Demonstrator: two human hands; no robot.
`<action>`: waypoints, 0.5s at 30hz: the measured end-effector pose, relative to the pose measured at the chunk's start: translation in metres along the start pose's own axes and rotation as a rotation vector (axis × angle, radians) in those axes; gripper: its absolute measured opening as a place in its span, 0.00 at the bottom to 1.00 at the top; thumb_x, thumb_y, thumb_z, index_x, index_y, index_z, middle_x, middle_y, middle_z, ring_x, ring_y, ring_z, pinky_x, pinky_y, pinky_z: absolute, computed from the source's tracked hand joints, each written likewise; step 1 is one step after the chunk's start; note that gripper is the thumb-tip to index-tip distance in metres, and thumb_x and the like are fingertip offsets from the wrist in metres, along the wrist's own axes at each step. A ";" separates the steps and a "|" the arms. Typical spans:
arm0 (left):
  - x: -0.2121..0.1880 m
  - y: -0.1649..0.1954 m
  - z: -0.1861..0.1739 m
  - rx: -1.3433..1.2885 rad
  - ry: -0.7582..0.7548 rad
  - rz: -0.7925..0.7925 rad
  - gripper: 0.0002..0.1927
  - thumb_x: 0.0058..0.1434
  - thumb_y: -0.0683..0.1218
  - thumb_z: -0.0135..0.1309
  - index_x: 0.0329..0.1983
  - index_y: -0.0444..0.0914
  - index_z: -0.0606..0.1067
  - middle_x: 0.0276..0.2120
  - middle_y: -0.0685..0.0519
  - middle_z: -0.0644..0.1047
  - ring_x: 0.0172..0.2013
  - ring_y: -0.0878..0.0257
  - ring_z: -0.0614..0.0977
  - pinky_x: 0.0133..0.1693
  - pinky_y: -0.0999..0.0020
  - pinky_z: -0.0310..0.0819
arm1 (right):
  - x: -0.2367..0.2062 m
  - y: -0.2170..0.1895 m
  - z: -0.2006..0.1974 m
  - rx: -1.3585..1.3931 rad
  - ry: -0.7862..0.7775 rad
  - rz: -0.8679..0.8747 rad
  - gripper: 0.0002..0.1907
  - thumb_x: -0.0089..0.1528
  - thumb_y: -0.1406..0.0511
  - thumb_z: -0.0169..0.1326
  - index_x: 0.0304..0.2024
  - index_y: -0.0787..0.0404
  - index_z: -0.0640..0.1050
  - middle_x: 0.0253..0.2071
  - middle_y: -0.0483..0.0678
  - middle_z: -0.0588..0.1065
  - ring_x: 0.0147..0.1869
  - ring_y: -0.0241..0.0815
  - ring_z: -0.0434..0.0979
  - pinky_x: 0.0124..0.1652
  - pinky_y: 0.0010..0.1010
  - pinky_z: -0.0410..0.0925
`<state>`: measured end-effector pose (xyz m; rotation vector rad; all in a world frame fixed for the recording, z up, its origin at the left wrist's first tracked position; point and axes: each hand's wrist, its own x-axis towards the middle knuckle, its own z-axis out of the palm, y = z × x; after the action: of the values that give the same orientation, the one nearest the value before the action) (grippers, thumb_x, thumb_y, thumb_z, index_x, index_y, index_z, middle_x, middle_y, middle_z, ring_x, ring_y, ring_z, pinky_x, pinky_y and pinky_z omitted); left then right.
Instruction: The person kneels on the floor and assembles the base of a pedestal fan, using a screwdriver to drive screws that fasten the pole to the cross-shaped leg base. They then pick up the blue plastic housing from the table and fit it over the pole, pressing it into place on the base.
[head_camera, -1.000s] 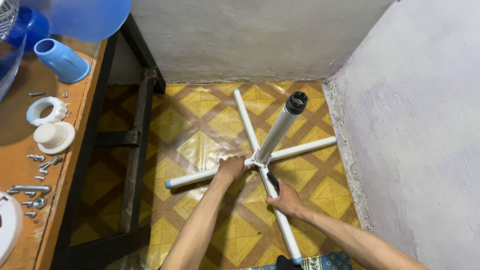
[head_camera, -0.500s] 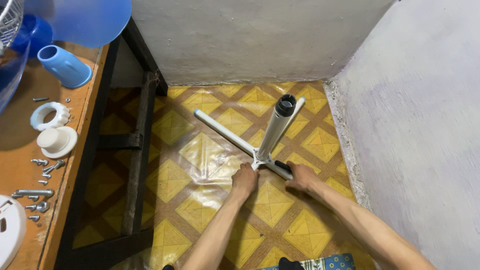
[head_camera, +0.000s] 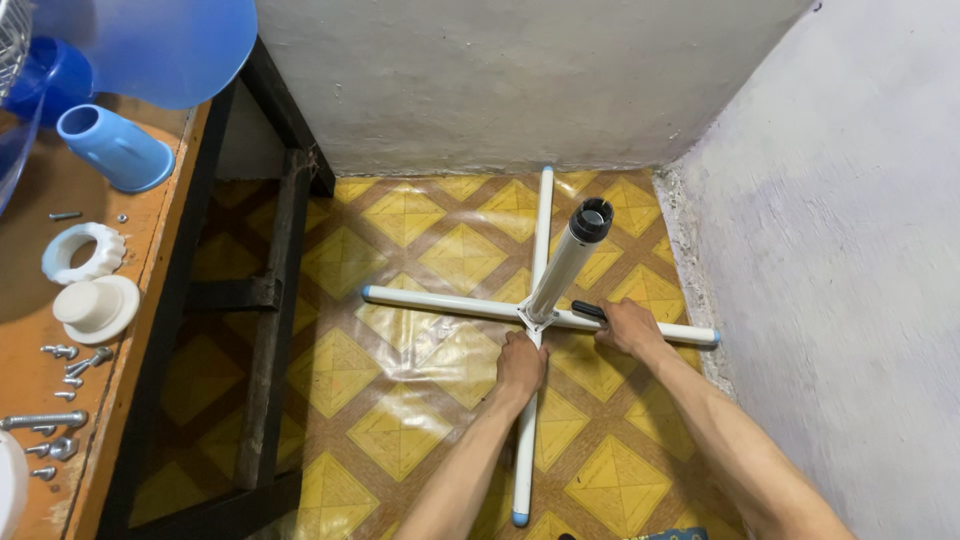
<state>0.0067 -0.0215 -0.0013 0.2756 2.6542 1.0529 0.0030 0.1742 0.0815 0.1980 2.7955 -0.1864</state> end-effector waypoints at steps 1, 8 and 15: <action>0.001 0.000 0.000 0.004 0.003 -0.004 0.25 0.65 0.54 0.56 0.50 0.27 0.71 0.47 0.34 0.73 0.47 0.39 0.80 0.46 0.48 0.77 | 0.002 -0.001 0.001 -0.006 -0.019 0.017 0.20 0.55 0.59 0.63 0.47 0.56 0.77 0.45 0.58 0.77 0.51 0.59 0.78 0.53 0.46 0.72; 0.001 -0.020 -0.016 0.131 -0.085 0.087 0.24 0.67 0.57 0.54 0.50 0.31 0.74 0.50 0.40 0.74 0.54 0.44 0.75 0.49 0.46 0.74 | -0.018 0.002 0.042 0.255 0.098 -0.003 0.21 0.61 0.59 0.58 0.52 0.61 0.71 0.54 0.58 0.70 0.54 0.58 0.75 0.52 0.45 0.70; -0.020 -0.062 -0.035 0.116 -0.109 0.203 0.24 0.63 0.52 0.54 0.60 0.36 0.72 0.57 0.40 0.70 0.59 0.44 0.71 0.56 0.46 0.67 | -0.042 -0.020 0.072 0.636 -0.089 0.025 0.21 0.66 0.64 0.48 0.62 0.58 0.69 0.51 0.52 0.75 0.47 0.48 0.77 0.49 0.39 0.72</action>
<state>0.0099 -0.0938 -0.0166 0.6205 2.6340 0.9119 0.0615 0.1394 0.0304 0.3582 2.5517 -1.0460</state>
